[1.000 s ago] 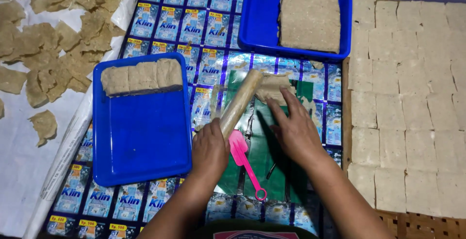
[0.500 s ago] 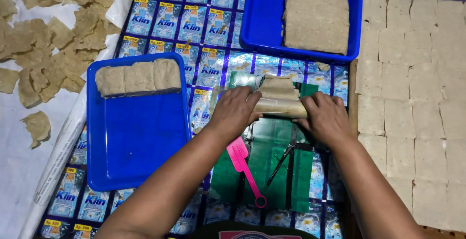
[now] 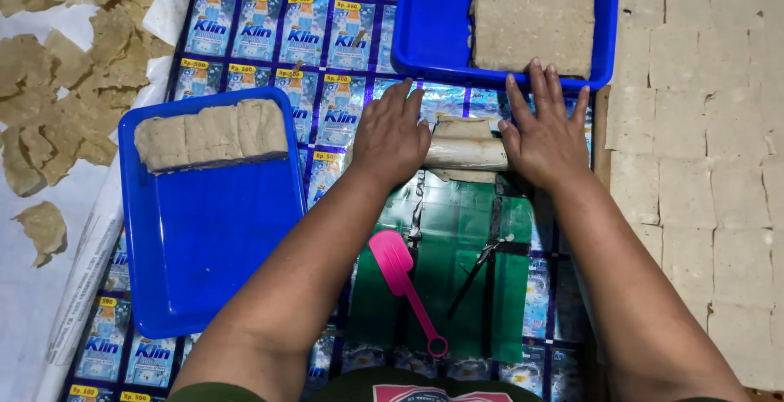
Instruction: Preparing dough by rolling it flat and cutting it into rectangular pieces.
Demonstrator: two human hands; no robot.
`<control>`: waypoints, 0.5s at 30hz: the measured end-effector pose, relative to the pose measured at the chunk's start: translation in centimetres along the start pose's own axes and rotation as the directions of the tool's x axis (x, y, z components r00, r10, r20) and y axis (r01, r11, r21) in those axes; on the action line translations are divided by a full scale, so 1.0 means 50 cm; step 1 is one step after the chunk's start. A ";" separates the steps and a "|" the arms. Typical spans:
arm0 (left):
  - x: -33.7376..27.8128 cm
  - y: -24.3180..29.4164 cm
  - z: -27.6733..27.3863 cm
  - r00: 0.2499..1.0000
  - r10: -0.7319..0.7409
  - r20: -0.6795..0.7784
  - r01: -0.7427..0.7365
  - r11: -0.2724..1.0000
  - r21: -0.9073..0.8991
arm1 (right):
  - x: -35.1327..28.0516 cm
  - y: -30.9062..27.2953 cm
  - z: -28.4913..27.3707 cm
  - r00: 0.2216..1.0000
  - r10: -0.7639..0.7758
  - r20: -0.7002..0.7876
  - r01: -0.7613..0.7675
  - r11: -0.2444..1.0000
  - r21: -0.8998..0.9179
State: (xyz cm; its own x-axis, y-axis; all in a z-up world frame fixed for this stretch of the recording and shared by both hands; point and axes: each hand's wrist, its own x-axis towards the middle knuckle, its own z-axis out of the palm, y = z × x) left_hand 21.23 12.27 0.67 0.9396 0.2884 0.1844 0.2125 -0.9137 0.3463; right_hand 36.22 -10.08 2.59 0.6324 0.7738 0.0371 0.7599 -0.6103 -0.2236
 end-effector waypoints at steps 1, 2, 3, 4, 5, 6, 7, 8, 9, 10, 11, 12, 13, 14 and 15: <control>-0.002 0.004 -0.004 1.000 -0.004 0.006 0.004 1.000 0.001 | -0.002 -0.002 0.001 1.000 0.000 0.006 0.000 1.000 0.004; -0.006 0.008 -0.009 0.999 -0.006 0.038 0.006 1.000 0.013 | -0.005 -0.004 0.001 0.999 0.011 0.047 -0.011 1.000 0.001; -0.006 0.012 -0.016 0.998 -0.008 0.065 0.006 1.000 0.027 | -0.005 -0.006 -0.002 0.996 0.020 0.084 -0.020 1.000 -0.005; -0.015 0.011 -0.013 0.998 -0.011 0.066 0.009 1.000 0.030 | -0.010 -0.007 0.002 0.996 0.018 0.085 -0.018 1.000 -0.002; -0.021 0.010 -0.011 0.998 0.011 0.056 -0.014 0.999 0.044 | -0.014 -0.008 0.004 0.994 0.028 0.102 -0.025 0.999 -0.025; -0.027 0.009 -0.009 0.998 0.033 0.047 -0.036 0.998 0.059 | -0.019 -0.008 0.006 0.992 0.038 0.119 -0.033 0.998 -0.048; -0.032 0.013 -0.014 0.998 0.032 0.047 -0.035 0.998 0.058 | -0.027 -0.011 0.006 0.992 0.037 0.119 -0.032 0.998 -0.048; -0.039 0.017 -0.018 0.998 0.027 0.063 -0.031 0.998 0.058 | -0.036 -0.015 0.006 0.993 0.034 0.112 -0.028 0.998 -0.055; -0.049 0.020 -0.022 0.997 0.021 0.079 -0.026 0.998 0.058 | -0.047 -0.020 0.007 0.994 0.030 0.105 -0.024 0.998 -0.062; -0.057 0.026 -0.031 0.997 0.020 0.078 -0.024 0.998 0.058 | -0.057 -0.026 0.009 0.994 0.028 0.105 -0.022 0.998 -0.062; -0.063 0.032 -0.040 0.995 0.014 0.097 -0.019 0.999 0.049 | -0.064 -0.030 0.008 0.996 0.028 0.089 -0.023 0.998 -0.053; -0.069 0.038 -0.050 0.993 0.008 0.116 -0.013 0.999 0.040 | -0.072 -0.035 0.006 0.997 0.028 0.073 -0.024 0.999 -0.044; -0.076 0.042 -0.056 0.994 0.009 0.112 -0.014 0.999 0.040 | -0.080 -0.034 0.010 0.997 0.026 0.070 -0.023 0.999 -0.046; -0.084 0.046 -0.062 0.993 0.009 0.120 -0.014 0.999 0.034 | -0.088 -0.034 0.015 0.999 0.019 0.050 -0.017 0.999 -0.042; -0.092 0.050 -0.068 0.992 0.008 0.127 -0.012 1.000 0.027 | -0.095 -0.034 0.019 1.000 0.010 0.030 -0.008 0.999 -0.039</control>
State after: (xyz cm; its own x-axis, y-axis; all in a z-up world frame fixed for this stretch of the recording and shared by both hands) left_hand 16.54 9.65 3.84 0.9677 0.2425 0.0690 0.2090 -0.9245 0.3188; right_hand 31.79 -12.54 1.88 0.6349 0.7726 0.0060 0.7598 -0.6229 -0.1862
